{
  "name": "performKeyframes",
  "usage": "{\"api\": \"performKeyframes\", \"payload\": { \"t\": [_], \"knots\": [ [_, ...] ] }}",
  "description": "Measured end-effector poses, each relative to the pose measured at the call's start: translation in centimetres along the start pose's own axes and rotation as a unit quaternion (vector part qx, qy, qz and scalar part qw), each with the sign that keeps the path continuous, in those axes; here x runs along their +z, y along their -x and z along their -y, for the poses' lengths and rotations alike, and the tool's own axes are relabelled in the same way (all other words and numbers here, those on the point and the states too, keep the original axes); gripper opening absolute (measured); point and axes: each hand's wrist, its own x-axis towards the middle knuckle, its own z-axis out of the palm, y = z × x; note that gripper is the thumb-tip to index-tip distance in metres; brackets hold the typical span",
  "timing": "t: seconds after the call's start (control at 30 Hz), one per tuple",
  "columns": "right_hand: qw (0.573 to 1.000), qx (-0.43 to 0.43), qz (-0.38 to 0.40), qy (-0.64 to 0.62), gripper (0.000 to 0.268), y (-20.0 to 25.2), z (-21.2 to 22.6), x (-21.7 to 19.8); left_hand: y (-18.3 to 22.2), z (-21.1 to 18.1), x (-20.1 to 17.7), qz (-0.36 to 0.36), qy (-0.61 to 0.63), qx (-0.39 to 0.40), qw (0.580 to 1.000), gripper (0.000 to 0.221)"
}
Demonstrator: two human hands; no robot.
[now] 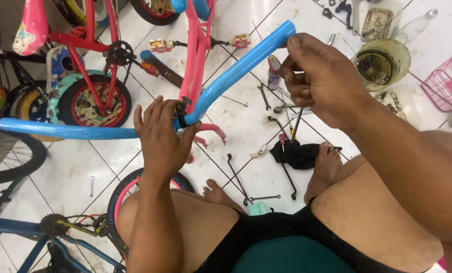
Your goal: Installing a brake lever onto a bicycle handlebar and securing it with a tool.
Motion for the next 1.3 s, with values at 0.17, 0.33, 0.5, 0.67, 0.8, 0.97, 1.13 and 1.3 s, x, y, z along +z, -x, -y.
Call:
{"api": "performKeyframes", "payload": {
  "t": [0.17,0.33,0.5,0.67,0.8,0.97,1.13,1.3],
  "knots": [
    [0.999,-0.019,-0.020,-0.021,0.026,-1.0,0.8,0.2,0.0,0.2,0.0,0.000,0.007,0.000,1.000,0.054],
    [0.998,-0.059,0.011,-0.004,0.014,-1.6,0.5,-0.1,0.0,0.0,-0.1,-0.003,0.023,-0.010,1.000,0.055],
    [0.987,-0.108,0.004,0.119,0.014,-2.1,0.1,-0.3,-3.8,1.2,-1.6,0.097,0.038,-0.047,0.993,0.062],
    [0.914,-0.234,0.067,0.325,0.044,-2.8,-0.5,-0.9,-10.3,0.6,-4.4,0.491,0.005,-0.138,0.860,0.074],
    [0.918,-0.233,0.051,0.318,0.042,-3.2,-0.2,-1.1,-11.8,0.6,-4.3,0.550,-0.047,-0.139,0.822,0.052],
    [0.902,-0.250,0.052,0.350,0.040,-3.5,-0.2,-1.5,-11.4,0.7,-4.5,0.532,0.026,-0.125,0.837,0.037],
    [0.903,-0.244,0.053,0.350,0.036,-3.2,-0.1,-1.4,-8.0,0.7,-4.4,0.395,-0.062,-0.066,0.914,0.047],
    [0.913,-0.240,0.055,0.326,0.035,-2.9,-0.1,-1.0,-0.1,0.9,-0.7,0.066,-0.097,0.078,0.990,0.028]
  ]
}}
